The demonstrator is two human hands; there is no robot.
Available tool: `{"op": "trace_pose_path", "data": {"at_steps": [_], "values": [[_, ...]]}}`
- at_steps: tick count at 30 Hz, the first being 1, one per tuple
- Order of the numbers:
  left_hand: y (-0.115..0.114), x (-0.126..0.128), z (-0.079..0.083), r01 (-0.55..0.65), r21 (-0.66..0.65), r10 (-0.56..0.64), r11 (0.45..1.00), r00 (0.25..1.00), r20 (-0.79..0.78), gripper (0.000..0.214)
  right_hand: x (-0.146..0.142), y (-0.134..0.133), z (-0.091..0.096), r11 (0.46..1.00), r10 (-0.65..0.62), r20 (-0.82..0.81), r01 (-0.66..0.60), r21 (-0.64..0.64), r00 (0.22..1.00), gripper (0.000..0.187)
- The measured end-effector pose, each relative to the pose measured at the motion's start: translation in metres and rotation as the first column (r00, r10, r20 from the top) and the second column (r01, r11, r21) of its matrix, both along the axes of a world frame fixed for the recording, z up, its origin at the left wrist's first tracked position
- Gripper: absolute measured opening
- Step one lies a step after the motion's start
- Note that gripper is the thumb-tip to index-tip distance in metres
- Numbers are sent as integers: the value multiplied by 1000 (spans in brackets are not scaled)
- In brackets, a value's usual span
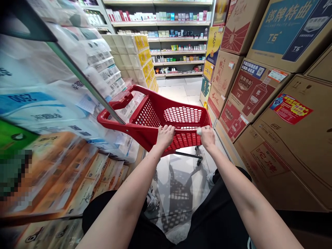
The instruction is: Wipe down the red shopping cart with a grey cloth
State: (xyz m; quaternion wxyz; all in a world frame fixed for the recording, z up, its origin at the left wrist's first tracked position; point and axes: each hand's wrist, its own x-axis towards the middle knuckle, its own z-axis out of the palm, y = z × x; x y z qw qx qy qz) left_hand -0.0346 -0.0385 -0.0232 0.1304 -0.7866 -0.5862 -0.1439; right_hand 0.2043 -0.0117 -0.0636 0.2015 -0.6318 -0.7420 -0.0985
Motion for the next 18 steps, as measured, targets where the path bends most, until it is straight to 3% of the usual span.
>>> {"op": "trace_pose_path", "data": {"at_steps": [4, 8, 11, 14, 18], "values": [[-1, 3, 1, -11, -5, 11, 1000, 1000, -24, 24, -53, -3, 12, 980, 198, -251, -194, 45, 948, 43], [-2, 0, 2, -6, -7, 5, 1000, 999, -38, 24, -68, -5, 19, 952, 304, -354, -267, 151, 884, 53], [-3, -3, 2, -6, -10, 6, 1000, 999, -43, 25, -60, -1, 20, 914, 404, -258, -377, 149, 878, 45], [-3, -6, 2, 7, -4, -8, 1000, 999, -45, 26, -45, 7, 18, 878, 478, -64, -478, 5, 876, 40], [-4, -7, 2, 3, -13, -3, 1000, 998, -60, 26, -20, 13, 17, 900, 434, 130, -424, -97, 891, 39]]}}
